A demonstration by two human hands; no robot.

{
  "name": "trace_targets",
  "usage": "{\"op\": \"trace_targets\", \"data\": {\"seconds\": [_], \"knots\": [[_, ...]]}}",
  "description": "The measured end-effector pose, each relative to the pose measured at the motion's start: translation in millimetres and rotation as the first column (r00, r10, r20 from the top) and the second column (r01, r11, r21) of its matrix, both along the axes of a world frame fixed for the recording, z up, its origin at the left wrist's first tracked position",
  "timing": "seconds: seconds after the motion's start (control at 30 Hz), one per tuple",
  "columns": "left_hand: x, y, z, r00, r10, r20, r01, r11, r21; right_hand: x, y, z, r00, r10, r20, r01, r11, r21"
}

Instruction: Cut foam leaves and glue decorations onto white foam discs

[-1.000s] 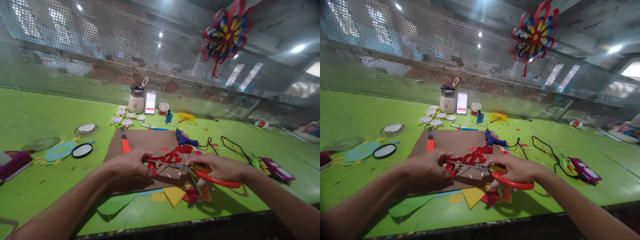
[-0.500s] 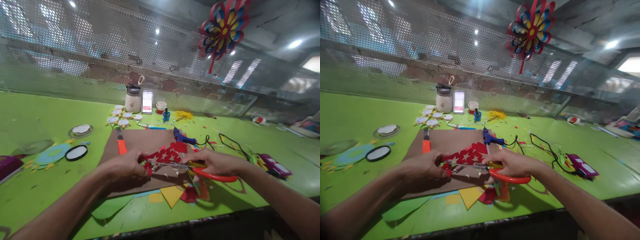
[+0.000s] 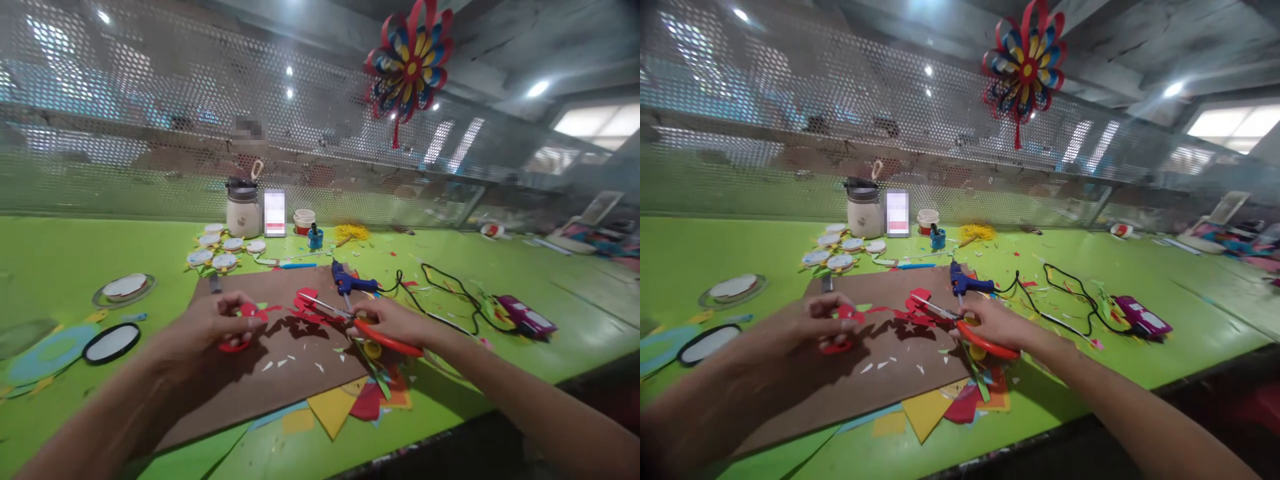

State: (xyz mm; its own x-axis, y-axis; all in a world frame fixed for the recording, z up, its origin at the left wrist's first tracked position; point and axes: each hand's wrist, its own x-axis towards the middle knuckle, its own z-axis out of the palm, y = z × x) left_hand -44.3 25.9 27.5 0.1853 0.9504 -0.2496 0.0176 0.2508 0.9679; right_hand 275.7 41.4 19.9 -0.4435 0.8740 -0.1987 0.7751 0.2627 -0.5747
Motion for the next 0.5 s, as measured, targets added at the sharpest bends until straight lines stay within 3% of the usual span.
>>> {"op": "trace_targets", "data": {"seconds": [0.13, 0.23, 0.37, 0.5], "knots": [[-18.9, 5.7, 16.3, 0.989, 0.148, 0.0, -0.146, 0.973, 0.18, -14.6, -15.0, 6.5, 0.968, -0.075, 0.239, 0.003, 0.957, 0.291], [-14.3, 1.3, 18.9, 0.988, 0.151, -0.024, -0.141, 0.957, 0.253, -27.9, -15.7, 4.0, 0.903, -0.176, 0.393, -0.035, 0.88, 0.474], [2.5, -5.4, 9.2, 0.996, 0.029, -0.079, -0.008, 0.967, 0.253, -39.5, -4.8, -8.4, 0.847, -0.282, 0.45, -0.004, 0.845, 0.535], [12.4, -6.1, -2.8, 0.992, 0.048, -0.119, -0.018, 0.97, 0.242, -43.4, -3.9, -14.8, 0.809, -0.345, 0.475, 0.003, 0.811, 0.585]]}}
